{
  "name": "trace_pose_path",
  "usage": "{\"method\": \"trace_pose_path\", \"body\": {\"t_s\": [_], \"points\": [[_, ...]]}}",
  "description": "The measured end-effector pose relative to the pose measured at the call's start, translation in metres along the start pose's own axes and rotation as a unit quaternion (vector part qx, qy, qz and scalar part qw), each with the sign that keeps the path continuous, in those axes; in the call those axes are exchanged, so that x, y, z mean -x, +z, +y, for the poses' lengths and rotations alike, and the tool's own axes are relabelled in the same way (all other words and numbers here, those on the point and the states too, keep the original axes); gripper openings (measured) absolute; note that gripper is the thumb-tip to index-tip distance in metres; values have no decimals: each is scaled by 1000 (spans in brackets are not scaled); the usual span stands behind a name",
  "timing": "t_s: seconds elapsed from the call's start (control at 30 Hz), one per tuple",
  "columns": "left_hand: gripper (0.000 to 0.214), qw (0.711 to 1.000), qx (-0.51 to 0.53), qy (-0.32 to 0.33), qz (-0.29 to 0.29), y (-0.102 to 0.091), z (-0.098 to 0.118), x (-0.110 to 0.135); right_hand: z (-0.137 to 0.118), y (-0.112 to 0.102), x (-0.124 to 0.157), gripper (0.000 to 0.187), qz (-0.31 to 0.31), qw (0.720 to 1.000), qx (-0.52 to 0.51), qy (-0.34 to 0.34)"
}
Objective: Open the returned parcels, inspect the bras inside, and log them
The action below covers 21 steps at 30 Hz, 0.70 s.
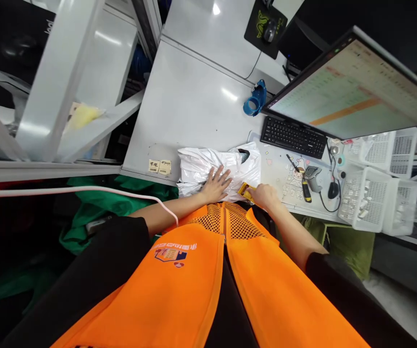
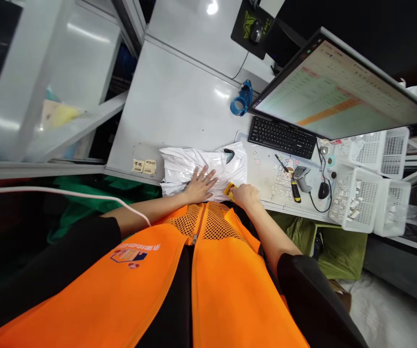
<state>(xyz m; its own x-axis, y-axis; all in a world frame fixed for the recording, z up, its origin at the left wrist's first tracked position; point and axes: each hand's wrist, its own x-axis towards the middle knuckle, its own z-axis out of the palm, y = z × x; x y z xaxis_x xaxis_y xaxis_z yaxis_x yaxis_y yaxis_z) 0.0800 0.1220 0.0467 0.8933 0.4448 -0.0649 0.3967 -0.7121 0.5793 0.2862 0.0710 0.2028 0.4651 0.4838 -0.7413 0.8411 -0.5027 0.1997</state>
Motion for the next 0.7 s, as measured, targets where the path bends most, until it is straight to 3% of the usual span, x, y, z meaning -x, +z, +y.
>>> {"method": "trace_pose_path", "body": {"t_s": [0.13, 0.27, 0.4, 0.53, 0.7], "points": [[74, 998, 17, 63, -3, 6, 0, -7, -11, -19, 3, 75, -8, 1000, 14, -5], [72, 997, 31, 71, 31, 10, -7, -8, -2, -28, 29, 96, -15, 997, 25, -75], [70, 995, 51, 70, 49, 15, -8, -7, -10, -27, 46, 70, -18, 991, 53, -119], [69, 992, 95, 71, 46, 16, -10, -9, -54, -27, 28, 45, -10, 990, 83, -112], [90, 972, 215, 58, 69, 17, -23, -12, -122, -30, -16, 42, -2, 992, 103, -79]]}}
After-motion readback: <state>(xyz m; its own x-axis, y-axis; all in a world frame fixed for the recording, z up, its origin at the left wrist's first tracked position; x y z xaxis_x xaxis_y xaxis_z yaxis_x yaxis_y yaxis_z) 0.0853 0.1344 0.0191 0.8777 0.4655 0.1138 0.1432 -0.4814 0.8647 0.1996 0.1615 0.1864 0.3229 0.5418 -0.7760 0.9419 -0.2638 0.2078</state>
